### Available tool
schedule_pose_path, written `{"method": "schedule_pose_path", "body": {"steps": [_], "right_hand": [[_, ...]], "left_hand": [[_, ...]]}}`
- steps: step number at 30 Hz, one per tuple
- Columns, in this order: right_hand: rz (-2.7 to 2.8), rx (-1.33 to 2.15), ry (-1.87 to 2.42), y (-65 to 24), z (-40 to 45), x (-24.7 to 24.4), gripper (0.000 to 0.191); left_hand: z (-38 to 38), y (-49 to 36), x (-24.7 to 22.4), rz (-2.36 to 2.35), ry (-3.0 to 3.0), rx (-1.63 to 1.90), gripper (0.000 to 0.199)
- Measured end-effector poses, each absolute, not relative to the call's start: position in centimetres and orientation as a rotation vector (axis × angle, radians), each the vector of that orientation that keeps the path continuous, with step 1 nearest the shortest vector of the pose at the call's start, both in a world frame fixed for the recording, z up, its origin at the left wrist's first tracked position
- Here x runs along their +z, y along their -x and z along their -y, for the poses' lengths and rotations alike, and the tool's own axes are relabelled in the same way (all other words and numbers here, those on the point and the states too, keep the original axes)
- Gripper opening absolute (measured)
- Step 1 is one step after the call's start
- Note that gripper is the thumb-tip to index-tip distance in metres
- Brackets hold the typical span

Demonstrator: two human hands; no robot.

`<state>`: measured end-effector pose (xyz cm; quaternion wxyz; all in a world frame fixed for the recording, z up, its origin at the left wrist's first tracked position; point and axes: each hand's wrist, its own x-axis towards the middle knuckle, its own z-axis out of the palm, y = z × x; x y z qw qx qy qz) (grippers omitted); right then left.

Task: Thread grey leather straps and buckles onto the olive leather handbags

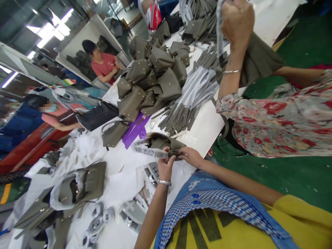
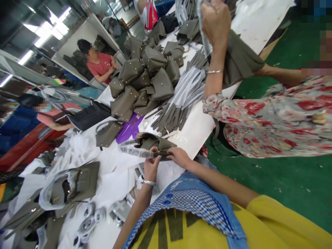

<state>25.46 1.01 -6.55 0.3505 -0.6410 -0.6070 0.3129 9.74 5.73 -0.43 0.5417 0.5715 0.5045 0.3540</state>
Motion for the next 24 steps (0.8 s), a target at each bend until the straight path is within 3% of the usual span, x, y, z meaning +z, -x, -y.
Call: {"method": "schedule_pose_path", "body": {"steps": [7,24], "right_hand": [[1.331,0.976,1.451,-24.5,-0.9,-7.5,0.017],[1.121,1.001,1.481,-23.3,-2.5,-6.5,0.015]], "left_hand": [[-6.4,-8.5,-2.2,-1.481,-1.716,0.614,0.037],[-8.2,-8.4,-4.8,-1.487,-1.388,0.631,0.044]]}}
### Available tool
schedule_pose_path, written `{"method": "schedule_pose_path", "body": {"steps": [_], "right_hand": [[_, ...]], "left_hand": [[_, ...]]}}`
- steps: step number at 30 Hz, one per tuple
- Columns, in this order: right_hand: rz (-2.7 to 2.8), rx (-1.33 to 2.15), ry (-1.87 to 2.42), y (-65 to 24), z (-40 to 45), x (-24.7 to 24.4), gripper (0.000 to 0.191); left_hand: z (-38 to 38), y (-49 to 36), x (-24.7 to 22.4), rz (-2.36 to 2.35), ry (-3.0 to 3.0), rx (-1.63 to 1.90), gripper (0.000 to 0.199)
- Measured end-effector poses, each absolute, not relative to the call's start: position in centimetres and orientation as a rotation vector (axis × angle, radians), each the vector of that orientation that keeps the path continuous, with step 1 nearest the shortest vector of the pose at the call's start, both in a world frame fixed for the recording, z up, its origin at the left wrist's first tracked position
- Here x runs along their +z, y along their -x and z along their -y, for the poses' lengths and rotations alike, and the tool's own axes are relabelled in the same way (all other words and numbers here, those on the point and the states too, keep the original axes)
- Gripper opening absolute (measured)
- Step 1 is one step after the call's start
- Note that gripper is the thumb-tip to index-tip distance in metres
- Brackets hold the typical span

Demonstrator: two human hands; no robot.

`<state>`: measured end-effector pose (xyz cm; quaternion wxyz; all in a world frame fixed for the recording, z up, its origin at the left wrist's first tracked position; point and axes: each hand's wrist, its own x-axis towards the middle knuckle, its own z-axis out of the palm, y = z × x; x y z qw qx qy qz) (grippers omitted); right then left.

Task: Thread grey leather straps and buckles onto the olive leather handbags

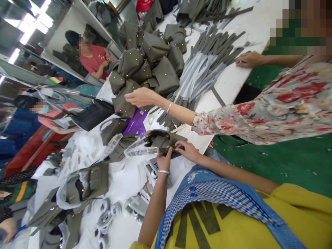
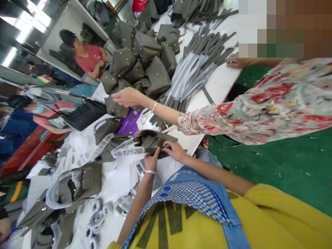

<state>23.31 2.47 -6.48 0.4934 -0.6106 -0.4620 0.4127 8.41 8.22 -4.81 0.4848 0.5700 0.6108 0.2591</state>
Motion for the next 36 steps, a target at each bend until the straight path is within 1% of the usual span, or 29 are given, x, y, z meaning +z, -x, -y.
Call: {"method": "schedule_pose_path", "body": {"steps": [3,6,11,15,19,22,26,27,29,31,32,36], "right_hand": [[1.083,1.057,1.476,-23.3,-2.7,-6.6,0.013],[1.039,1.116,1.484,-23.4,-2.9,-6.9,0.016],[0.994,1.167,1.507,-23.5,-3.3,-7.0,0.018],[1.048,1.108,1.542,-23.4,-3.5,-6.4,0.012],[1.145,0.974,1.564,-23.0,-3.4,-6.4,0.010],[1.160,0.991,1.564,-22.9,-3.4,-7.0,0.014],[1.228,1.216,1.460,-24.5,-4.6,-8.0,0.026],[1.291,1.188,1.513,-25.2,-5.3,-8.1,0.029],[1.447,0.982,1.731,-26.7,-7.3,-8.4,0.031],[1.579,0.755,1.931,-27.9,-9.7,-8.6,0.023],[1.624,0.699,1.989,-28.4,-10.8,-8.8,0.020],[1.702,0.687,2.072,-28.7,-13.9,-9.9,0.018]], "left_hand": [[-8.4,-8.6,-4.8,-1.473,-1.326,0.640,0.046],[-8.4,-8.7,-4.5,-1.456,-1.293,0.632,0.045],[-8.4,-8.7,-4.4,-1.443,-1.393,0.594,0.046],[-8.6,-8.6,-4.8,-1.496,-1.410,0.616,0.044],[-8.8,-8.5,-5.1,-1.512,-1.362,0.608,0.043],[-8.6,-8.3,-5.1,-1.498,-1.290,0.640,0.042],[-8.1,-8.1,-5.2,-1.502,-1.256,0.660,0.044],[-8.0,-8.0,-5.3,-1.514,-1.258,0.656,0.045],[-7.8,-8.0,-5.4,-1.543,-1.253,0.651,0.045],[-7.8,-8.0,-5.5,-1.551,-1.229,0.663,0.046],[-7.8,-8.1,-5.6,-1.543,-1.218,0.674,0.046],[-7.9,-8.5,-5.3,-1.513,-1.182,0.696,0.046]]}}
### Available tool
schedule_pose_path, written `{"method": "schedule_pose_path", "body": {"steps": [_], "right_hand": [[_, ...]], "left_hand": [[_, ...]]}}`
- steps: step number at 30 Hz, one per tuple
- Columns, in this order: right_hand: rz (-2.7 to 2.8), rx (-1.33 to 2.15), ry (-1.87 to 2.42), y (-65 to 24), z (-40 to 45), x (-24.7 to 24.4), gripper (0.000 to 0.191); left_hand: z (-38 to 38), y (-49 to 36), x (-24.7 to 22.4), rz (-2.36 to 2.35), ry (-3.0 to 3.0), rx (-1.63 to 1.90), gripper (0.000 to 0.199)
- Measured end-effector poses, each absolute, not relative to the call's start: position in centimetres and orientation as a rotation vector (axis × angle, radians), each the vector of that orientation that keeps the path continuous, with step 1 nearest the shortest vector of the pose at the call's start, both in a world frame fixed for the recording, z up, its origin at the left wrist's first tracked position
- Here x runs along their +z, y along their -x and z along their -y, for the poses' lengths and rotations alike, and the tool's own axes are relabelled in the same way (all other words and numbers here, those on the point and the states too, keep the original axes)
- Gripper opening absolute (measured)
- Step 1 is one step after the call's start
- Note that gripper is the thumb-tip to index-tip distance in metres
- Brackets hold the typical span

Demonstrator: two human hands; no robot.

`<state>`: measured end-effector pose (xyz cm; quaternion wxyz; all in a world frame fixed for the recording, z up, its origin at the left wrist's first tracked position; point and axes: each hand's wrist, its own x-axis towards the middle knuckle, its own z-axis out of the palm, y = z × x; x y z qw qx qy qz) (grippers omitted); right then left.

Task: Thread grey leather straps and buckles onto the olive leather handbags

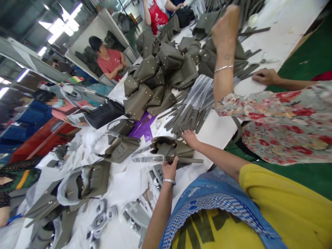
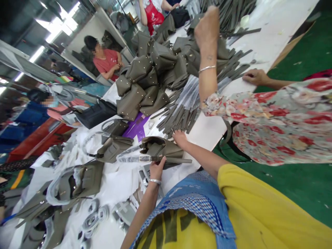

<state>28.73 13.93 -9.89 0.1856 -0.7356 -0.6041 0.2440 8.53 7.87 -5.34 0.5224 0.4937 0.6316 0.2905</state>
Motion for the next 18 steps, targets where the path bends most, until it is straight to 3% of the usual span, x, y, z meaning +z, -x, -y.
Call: {"method": "schedule_pose_path", "body": {"steps": [9,14,18], "right_hand": [[1.541,0.761,2.056,-31.7,-12.9,-8.1,0.025],[0.750,1.244,1.424,-30.5,-6.9,-4.0,0.035],[0.659,1.454,1.427,-27.1,-3.0,-2.5,0.037]], "left_hand": [[-8.2,-8.8,-5.8,-1.489,-1.058,0.736,0.043],[-8.4,-8.9,-5.9,-1.514,-1.095,0.702,0.039],[-8.5,-9.1,-5.5,-1.511,-1.127,0.700,0.038]]}}
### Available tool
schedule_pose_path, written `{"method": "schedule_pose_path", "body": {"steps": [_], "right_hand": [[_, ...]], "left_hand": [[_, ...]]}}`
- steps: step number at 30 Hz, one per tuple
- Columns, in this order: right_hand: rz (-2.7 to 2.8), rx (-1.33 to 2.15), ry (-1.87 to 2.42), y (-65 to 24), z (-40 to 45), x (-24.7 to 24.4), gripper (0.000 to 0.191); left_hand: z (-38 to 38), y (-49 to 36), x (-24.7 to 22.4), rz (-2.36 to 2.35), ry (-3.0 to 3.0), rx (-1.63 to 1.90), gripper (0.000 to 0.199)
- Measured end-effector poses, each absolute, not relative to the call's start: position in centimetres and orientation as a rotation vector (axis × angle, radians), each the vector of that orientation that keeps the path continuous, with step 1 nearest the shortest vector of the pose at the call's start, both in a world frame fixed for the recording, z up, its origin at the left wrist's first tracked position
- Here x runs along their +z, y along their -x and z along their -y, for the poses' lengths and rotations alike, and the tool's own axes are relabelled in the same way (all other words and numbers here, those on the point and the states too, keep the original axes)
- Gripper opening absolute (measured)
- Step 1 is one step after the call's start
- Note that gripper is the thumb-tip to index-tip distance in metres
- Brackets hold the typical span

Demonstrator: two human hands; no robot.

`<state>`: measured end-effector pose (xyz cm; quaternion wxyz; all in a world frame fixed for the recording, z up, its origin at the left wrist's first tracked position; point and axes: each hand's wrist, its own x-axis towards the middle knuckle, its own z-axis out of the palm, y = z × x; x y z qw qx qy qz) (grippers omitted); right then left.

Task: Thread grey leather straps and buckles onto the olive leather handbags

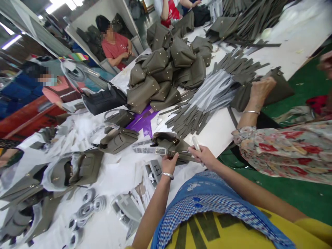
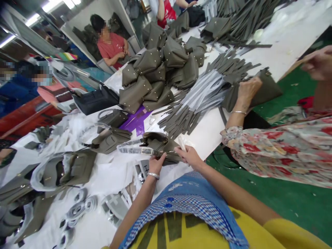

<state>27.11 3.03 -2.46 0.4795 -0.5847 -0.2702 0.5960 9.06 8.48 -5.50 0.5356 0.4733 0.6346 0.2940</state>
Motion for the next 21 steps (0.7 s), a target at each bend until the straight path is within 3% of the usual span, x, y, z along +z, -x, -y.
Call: {"method": "schedule_pose_path", "body": {"steps": [7,21], "right_hand": [[1.069,1.105,1.786,-24.3,-2.3,-2.5,0.036],[1.322,0.916,1.784,-22.9,-2.4,-2.4,0.033]], "left_hand": [[-8.4,-9.2,-5.6,-1.518,-1.177,0.673,0.038],[-8.0,-9.2,-5.6,-1.534,-1.156,0.689,0.036]]}}
